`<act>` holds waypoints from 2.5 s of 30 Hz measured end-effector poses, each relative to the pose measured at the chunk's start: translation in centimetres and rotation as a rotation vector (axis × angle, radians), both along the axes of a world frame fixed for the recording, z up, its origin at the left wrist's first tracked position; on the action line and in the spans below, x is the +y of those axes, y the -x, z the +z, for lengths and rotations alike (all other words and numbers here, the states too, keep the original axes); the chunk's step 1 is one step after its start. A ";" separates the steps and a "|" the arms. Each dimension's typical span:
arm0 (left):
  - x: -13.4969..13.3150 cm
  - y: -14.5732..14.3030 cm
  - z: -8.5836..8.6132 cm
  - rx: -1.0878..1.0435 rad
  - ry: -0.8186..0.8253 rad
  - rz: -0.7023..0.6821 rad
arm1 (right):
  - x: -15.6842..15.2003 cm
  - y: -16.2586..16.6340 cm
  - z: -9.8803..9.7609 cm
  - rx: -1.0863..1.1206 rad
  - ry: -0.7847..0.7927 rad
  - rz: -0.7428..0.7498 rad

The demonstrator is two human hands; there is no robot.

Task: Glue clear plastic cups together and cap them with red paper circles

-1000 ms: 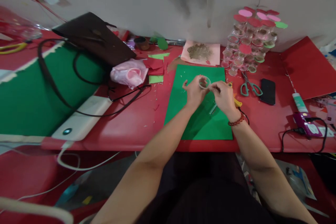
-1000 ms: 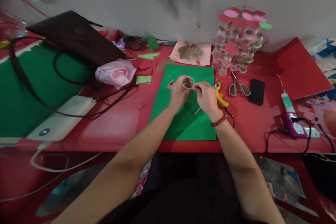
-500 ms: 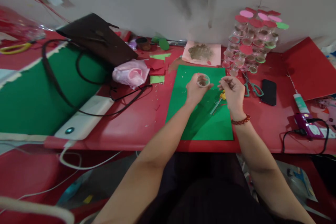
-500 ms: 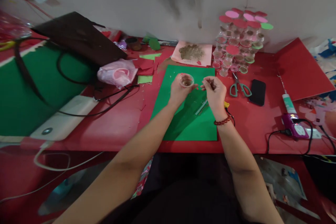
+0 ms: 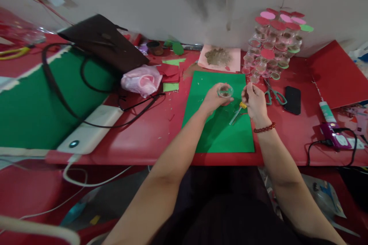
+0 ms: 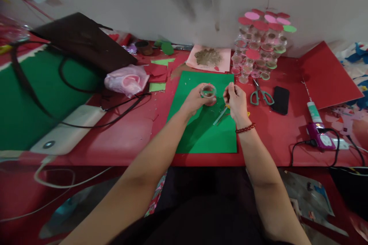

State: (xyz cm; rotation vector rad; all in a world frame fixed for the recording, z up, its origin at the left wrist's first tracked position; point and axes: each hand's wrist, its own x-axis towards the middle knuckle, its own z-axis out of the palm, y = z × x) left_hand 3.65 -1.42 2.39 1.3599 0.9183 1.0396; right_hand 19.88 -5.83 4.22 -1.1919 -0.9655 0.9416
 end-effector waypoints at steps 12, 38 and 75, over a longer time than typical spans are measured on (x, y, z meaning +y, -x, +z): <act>1.4 0.9 -0.5 0.049 -0.191 0.162 | 2.5 -4.6 -2.3 0.113 -0.056 -0.296; 0.2 1.8 1.4 0.103 -0.229 -0.023 | -0.7 -0.7 0.7 -0.485 -0.176 -0.198; 0.0 2.3 1.9 0.137 -0.262 -0.205 | -1.2 -0.8 1.5 -0.696 -0.216 -0.134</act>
